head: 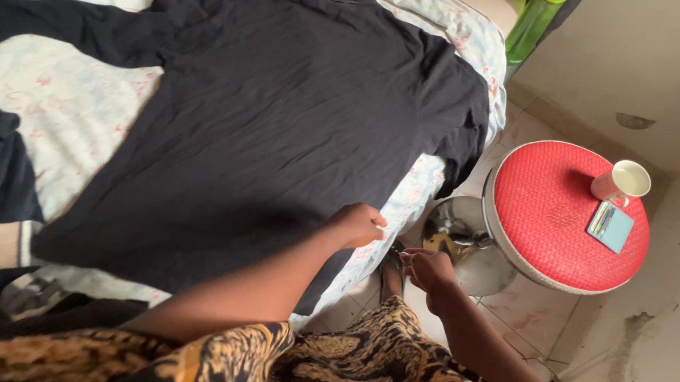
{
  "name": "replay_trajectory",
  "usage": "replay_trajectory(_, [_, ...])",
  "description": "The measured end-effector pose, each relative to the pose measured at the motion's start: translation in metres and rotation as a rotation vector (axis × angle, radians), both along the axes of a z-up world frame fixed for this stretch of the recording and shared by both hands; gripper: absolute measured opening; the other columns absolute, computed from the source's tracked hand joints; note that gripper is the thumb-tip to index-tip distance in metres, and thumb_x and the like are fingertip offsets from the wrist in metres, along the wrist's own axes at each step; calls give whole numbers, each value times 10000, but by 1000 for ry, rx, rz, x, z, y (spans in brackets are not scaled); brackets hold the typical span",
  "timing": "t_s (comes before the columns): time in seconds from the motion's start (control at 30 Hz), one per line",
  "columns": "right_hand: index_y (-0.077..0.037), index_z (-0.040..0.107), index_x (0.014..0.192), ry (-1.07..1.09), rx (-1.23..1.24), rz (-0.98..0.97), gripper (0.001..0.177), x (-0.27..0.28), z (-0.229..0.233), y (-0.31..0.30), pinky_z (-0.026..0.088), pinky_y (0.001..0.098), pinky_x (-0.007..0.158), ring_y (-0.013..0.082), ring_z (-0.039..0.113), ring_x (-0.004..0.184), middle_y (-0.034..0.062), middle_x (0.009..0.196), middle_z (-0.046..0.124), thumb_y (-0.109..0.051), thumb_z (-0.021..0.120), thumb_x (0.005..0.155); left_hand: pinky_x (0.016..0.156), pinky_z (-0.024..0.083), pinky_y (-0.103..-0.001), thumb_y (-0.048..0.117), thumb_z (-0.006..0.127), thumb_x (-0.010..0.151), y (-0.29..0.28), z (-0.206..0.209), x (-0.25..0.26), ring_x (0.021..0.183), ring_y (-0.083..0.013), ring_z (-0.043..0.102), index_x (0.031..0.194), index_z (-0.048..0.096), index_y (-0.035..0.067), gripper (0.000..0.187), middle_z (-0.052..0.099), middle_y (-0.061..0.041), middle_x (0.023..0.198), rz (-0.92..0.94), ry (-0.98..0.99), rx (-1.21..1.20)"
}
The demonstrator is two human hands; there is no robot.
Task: The person folds a dark gray long-sleeved shirt on a bed. They smooth the fabric, fold the sleeves inward, fold the sides, and then fold the shirt into a compact rectangle. Finally, they button the collar of the folded shirt.
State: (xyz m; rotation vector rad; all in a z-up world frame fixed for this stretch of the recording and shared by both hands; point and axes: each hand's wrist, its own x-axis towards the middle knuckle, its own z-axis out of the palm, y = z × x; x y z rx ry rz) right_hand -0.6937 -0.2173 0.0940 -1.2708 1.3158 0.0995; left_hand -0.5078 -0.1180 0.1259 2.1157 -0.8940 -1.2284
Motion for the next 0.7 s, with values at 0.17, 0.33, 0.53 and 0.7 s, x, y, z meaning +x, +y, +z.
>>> replay_trajectory(0.17, [-72, 759, 1204, -50, 5, 32, 332, -4, -6, -76, 500, 316, 708, 162, 599, 787, 85, 923, 701, -66, 599, 914, 1071, 445, -418, 340, 769, 833, -111, -57, 6, 1393, -273, 514, 1408, 638, 192, 607, 582, -115, 1500, 104, 352, 25])
replay_trajectory(0.33, [-34, 729, 1194, -41, 26, -9, 281, -21, -14, -146, 515, 295, 775, 147, 614, 817, 70, 907, 677, -150, 628, 958, 1214, 191, -451, 472, 725, 822, -222, -127, 21, 1535, -307, 257, 1574, 434, 226, 843, 281, -64, 1696, 345, 623, 292])
replay_trajectory(0.53, [-64, 712, 1258, -30, 127, -99, 338, -28, -16, -202, 545, 304, 931, 172, 668, 984, 80, 1042, 712, -168, 637, 945, 1205, 296, -368, 376, 861, 730, -308, -215, 21, 1515, -236, 351, 1530, 415, 79, 962, 400, -123, 1622, 622, 805, 193])
replay_trajectory(0.7, [-32, 694, 1261, -145, 195, -191, 354, -34, -12, -222, 536, 333, 945, 203, 676, 1034, 111, 1095, 717, -194, 672, 947, 1264, 179, -369, 349, 947, 854, -346, -258, 15, 1468, -263, 98, 1552, 417, 101, 910, 185, -76, 1635, 1121, 1025, -88])
